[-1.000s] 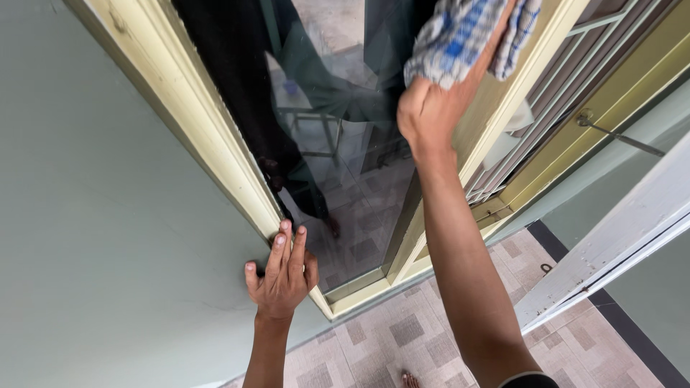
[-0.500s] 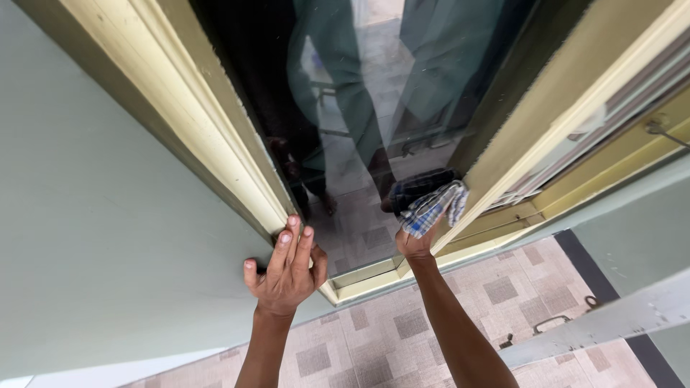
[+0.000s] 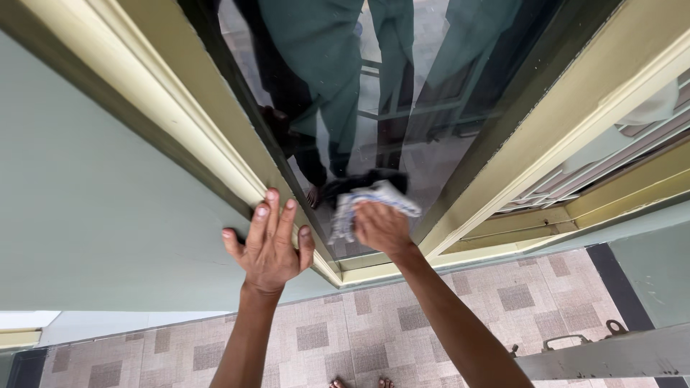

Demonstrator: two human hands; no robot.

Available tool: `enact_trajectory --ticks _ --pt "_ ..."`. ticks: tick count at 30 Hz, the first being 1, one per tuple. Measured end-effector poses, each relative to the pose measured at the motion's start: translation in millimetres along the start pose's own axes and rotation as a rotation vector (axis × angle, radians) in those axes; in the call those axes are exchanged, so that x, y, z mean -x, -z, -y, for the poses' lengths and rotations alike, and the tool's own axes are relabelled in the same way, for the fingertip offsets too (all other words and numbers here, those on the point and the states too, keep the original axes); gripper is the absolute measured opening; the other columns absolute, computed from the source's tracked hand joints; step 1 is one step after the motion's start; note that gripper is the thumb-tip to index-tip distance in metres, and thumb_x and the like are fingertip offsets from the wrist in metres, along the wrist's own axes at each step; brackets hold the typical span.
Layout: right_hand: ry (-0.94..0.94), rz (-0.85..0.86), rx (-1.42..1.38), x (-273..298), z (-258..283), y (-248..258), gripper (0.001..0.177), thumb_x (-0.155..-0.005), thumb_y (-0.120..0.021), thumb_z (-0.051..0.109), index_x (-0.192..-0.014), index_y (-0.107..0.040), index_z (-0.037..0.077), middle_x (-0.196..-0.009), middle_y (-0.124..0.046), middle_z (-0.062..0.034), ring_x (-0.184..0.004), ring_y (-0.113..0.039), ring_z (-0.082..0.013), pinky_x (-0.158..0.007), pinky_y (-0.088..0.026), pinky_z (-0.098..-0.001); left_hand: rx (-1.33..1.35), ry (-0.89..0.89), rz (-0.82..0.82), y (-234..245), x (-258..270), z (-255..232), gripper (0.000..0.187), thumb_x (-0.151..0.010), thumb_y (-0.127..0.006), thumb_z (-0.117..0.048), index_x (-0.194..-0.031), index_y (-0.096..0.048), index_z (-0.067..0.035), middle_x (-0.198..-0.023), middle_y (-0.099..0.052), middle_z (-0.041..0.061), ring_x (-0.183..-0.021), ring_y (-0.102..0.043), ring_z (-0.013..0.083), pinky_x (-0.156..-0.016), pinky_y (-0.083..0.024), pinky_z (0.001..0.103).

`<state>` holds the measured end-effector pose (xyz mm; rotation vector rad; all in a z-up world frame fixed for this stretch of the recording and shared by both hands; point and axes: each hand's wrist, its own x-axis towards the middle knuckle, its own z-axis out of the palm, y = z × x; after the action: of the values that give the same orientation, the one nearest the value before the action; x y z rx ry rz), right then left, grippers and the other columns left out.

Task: The person cleans a glass door by spraying cleaner and wiping the surface with a cloth. They repeatedly spray the glass and wipe different sections, including the frame, using a checkered cloth and a purple spray bottle.

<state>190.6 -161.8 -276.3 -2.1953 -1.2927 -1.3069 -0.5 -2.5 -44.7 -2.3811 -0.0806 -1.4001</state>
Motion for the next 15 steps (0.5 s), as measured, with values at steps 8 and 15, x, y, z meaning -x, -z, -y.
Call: enact_trajectory --ticks 8,15 --pt "-0.537 0.15 -0.202 77.3 -37.9 16.4 0.063 -0.071 -0.06 0.016 -0.13 -0.055 -0.006 -0.154 -0.019 -0.0422 -0.143 -0.006 -0.0643 -0.118 -0.004 -0.0714 0.154 0.127 -0.115 -38.2 65.1 -32.6 0.048 -0.103 -0.053 -0.029 -0.141 -0.057 0.0 -0.147 -0.058 0.026 -0.153 -0.026 0.0267 -0.129 -0.002 0.051" --pt "-0.611 -0.112 -0.281 84.1 -7.9 5.7 0.072 -0.087 -0.058 0.017 -0.148 -0.03 -0.008 -0.166 -0.014 -0.0354 -0.159 -0.007 -0.0539 -0.133 -0.005 -0.0605 0.114 0.136 -0.171 -80.2 145.9 -54.0 0.05 -0.103 -0.055 -0.031 -0.141 -0.057 0.0 -0.149 -0.056 0.026 -0.153 -0.027 0.0279 -0.128 -0.006 0.053"
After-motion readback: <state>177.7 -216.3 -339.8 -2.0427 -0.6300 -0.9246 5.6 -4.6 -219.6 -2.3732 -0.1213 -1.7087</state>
